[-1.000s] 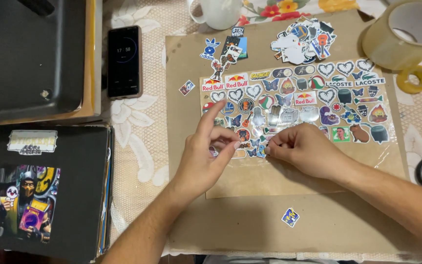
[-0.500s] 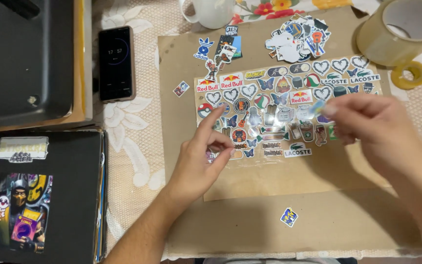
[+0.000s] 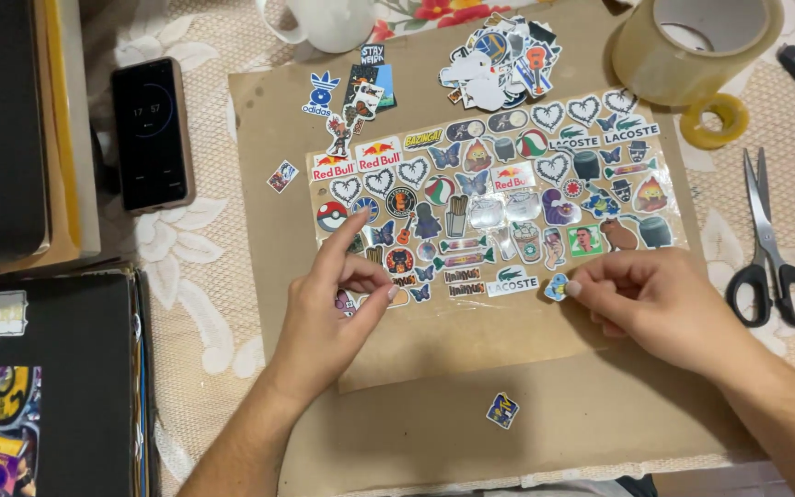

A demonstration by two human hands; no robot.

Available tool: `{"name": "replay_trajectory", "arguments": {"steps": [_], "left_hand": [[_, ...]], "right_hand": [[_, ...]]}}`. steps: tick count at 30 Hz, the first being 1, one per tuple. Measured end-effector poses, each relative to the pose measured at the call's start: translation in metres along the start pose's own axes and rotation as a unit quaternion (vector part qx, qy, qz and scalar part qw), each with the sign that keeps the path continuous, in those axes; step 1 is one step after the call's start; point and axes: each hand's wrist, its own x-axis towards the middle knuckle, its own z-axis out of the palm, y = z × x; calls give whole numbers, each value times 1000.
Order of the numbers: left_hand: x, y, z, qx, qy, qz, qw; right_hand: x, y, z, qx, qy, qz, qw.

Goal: Cutting out stickers from a sheet and peeling off the adhesive backing to place them on a transfer sheet

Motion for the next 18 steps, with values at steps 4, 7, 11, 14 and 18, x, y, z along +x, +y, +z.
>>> {"name": "replay_trajectory", "arguments": {"steps": [4,7,11,14,18], "left_hand": [[1,-2,3,2,-4,-6,1000],[3,-5,2,1,-6,-10,1000],[2,-10,3,0,-8,-13,1000],[3,-9,2,6,-15,-22,1000],[3,-11,2,9,-16,-27,999]], "right_hand": [[7,-1,8,-52,18,7,998],[12,1,9,-51,29,10,998],[11,-4,5,-79,35,16,996],[13,3,7,-90,39,-6,995],[11,13,0,-74,31,5,997]]}}
